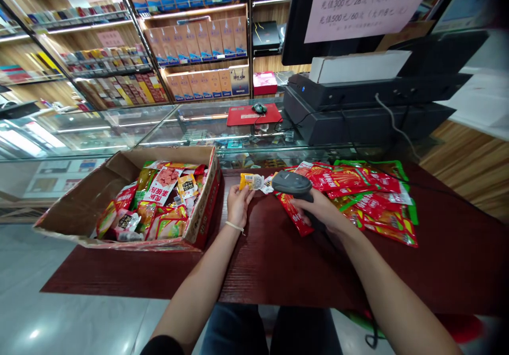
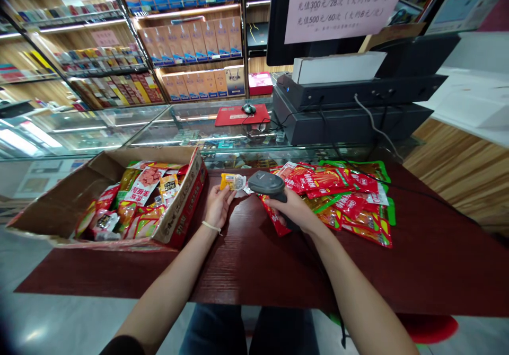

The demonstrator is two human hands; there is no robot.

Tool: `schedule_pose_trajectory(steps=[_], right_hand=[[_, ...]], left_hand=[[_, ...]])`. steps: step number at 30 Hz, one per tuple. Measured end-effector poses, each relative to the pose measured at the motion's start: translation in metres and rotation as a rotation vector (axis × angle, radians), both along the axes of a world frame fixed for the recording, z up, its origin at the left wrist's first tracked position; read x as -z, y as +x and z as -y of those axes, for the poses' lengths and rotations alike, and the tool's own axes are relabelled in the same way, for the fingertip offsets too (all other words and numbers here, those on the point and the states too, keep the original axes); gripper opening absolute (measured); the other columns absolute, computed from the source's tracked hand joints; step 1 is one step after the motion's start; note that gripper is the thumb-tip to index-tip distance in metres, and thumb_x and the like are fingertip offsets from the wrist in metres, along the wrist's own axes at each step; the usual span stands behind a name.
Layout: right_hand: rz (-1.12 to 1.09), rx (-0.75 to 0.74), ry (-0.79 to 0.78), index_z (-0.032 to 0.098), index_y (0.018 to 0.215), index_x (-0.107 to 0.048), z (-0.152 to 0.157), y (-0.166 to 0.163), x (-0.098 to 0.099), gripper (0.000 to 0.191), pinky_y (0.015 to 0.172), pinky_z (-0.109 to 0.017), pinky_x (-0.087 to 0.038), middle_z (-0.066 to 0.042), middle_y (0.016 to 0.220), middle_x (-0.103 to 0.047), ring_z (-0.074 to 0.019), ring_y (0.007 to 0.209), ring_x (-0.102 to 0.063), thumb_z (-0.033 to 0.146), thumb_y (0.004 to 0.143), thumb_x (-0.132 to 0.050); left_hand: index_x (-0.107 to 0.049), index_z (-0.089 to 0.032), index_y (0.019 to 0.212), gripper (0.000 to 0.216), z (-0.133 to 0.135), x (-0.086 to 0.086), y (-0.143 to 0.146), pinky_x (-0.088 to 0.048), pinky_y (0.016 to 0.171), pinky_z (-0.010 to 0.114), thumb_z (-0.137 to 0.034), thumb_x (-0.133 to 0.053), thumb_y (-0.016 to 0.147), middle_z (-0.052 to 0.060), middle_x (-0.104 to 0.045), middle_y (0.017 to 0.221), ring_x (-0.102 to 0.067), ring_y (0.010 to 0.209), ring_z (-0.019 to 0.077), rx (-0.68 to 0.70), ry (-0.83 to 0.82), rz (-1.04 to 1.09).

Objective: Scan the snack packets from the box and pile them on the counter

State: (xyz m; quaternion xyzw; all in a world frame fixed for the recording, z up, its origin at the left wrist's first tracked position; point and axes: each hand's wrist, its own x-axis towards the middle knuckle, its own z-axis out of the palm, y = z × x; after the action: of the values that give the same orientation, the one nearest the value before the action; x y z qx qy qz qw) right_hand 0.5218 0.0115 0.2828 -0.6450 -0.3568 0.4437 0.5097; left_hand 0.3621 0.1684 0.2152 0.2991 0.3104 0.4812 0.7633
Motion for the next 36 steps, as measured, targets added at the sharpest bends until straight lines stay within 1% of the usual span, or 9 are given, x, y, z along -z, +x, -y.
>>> schedule_pose_trajectory(steps=[7, 12, 15, 18, 22, 26, 30, 33, 36], right_hand=[[-0.105, 0.178, 0.169, 0.024, 0.087, -0.047, 0.004, 0.019, -0.005, 0.036, 0.034, -0.021, -0.036, 0.009, 0.055, -0.054, -0.0089, 0.036, -0.046, 0.043, 0.074, -0.075], [-0.168, 0.314, 0.269, 0.024, 0.084, -0.045, 0.011, 0.035, -0.014, 0.038, 0.035, -0.020, -0.038, 0.009, 0.055, -0.053, -0.0077, 0.037, -0.046, 0.042, 0.072, -0.076], [-0.183, 0.361, 0.298, 0.024, 0.083, -0.045, 0.015, 0.040, -0.019, 0.039, 0.034, -0.020, -0.038, 0.009, 0.055, -0.053, -0.0074, 0.037, -0.046, 0.044, 0.071, -0.077], [-0.198, 0.378, 0.312, 0.024, 0.083, -0.046, 0.018, 0.044, -0.021, 0.039, 0.034, -0.019, -0.037, 0.009, 0.055, -0.053, -0.0074, 0.037, -0.046, 0.044, 0.070, -0.076], [-0.206, 0.371, 0.329, 0.024, 0.084, -0.047, 0.021, 0.048, -0.023, 0.037, 0.034, -0.019, -0.038, 0.009, 0.054, -0.053, -0.0076, 0.037, -0.045, 0.043, 0.071, -0.076], [-0.203, 0.324, 0.340, 0.023, 0.081, -0.049, 0.021, 0.044, -0.023, 0.034, 0.035, -0.020, -0.038, 0.008, 0.056, -0.054, -0.0078, 0.038, -0.047, 0.043, 0.073, -0.076], [-0.186, 0.233, 0.321, 0.021, 0.077, -0.051, 0.017, 0.031, -0.023, 0.034, 0.036, -0.020, -0.039, 0.007, 0.054, -0.052, -0.0080, 0.038, -0.046, 0.045, 0.074, -0.075], [-0.192, 0.175, 0.295, 0.020, 0.078, -0.053, 0.008, 0.014, -0.026, 0.033, 0.036, -0.021, -0.038, 0.006, 0.055, -0.052, -0.0077, 0.037, -0.045, 0.045, 0.075, -0.075], [-0.114, 0.060, 0.286, 0.020, 0.078, -0.055, -0.005, -0.007, -0.037, 0.033, 0.036, -0.022, -0.038, 0.005, 0.054, -0.053, -0.0088, 0.037, -0.046, 0.046, 0.076, -0.075]], left_hand=[[-0.057, -0.018, 0.083, 0.023, -0.008, 0.000, 0.006, -0.050, 0.075, 0.023, -0.023, -0.077, 0.072, -0.002, -0.064, 0.080, -0.062, 0.073, 0.0103, -0.101, 0.274, -0.251], [-0.063, -0.017, 0.083, 0.016, -0.005, -0.001, 0.044, -0.047, 0.075, 0.023, -0.022, -0.075, 0.073, 0.002, -0.067, 0.085, -0.062, 0.078, 0.0133, 0.058, 0.438, -0.359], [-0.066, -0.018, 0.080, 0.017, 0.003, -0.002, 0.072, -0.047, 0.084, 0.026, -0.012, -0.075, 0.068, 0.004, -0.069, 0.091, -0.063, 0.088, 0.0159, 0.200, 0.504, -0.322], [-0.068, -0.018, 0.080, 0.027, 0.012, -0.005, 0.090, -0.046, 0.090, 0.028, 0.002, -0.070, 0.062, 0.004, -0.070, 0.095, -0.063, 0.095, 0.0176, 0.353, 0.530, -0.288], [-0.071, -0.018, 0.083, 0.036, 0.017, -0.015, 0.088, -0.044, 0.093, 0.027, 0.009, -0.060, 0.062, 0.004, -0.070, 0.097, -0.063, 0.094, 0.0160, 0.324, 0.570, -0.324], [-0.071, -0.019, 0.085, 0.028, 0.022, -0.044, 0.067, -0.044, 0.093, 0.029, 0.002, -0.063, 0.068, 0.004, -0.069, 0.092, -0.062, 0.090, 0.0170, 0.273, 0.598, -0.326], [-0.071, -0.020, 0.087, 0.019, 0.031, -0.093, 0.037, -0.046, 0.091, 0.031, -0.009, -0.073, 0.071, 0.005, -0.069, 0.090, -0.063, 0.087, 0.0183, 0.209, 0.603, -0.257], [-0.071, -0.019, 0.091, 0.019, 0.032, -0.129, 0.002, -0.046, 0.090, 0.031, -0.014, -0.075, 0.073, 0.006, -0.069, 0.094, -0.063, 0.089, 0.0195, 0.172, 0.687, -0.238], [-0.071, -0.018, 0.096, 0.021, 0.017, -0.153, -0.046, -0.046, 0.090, 0.030, -0.018, -0.074, 0.075, 0.007, -0.069, 0.097, -0.063, 0.091, 0.0197, 0.109, 0.816, -0.295]])
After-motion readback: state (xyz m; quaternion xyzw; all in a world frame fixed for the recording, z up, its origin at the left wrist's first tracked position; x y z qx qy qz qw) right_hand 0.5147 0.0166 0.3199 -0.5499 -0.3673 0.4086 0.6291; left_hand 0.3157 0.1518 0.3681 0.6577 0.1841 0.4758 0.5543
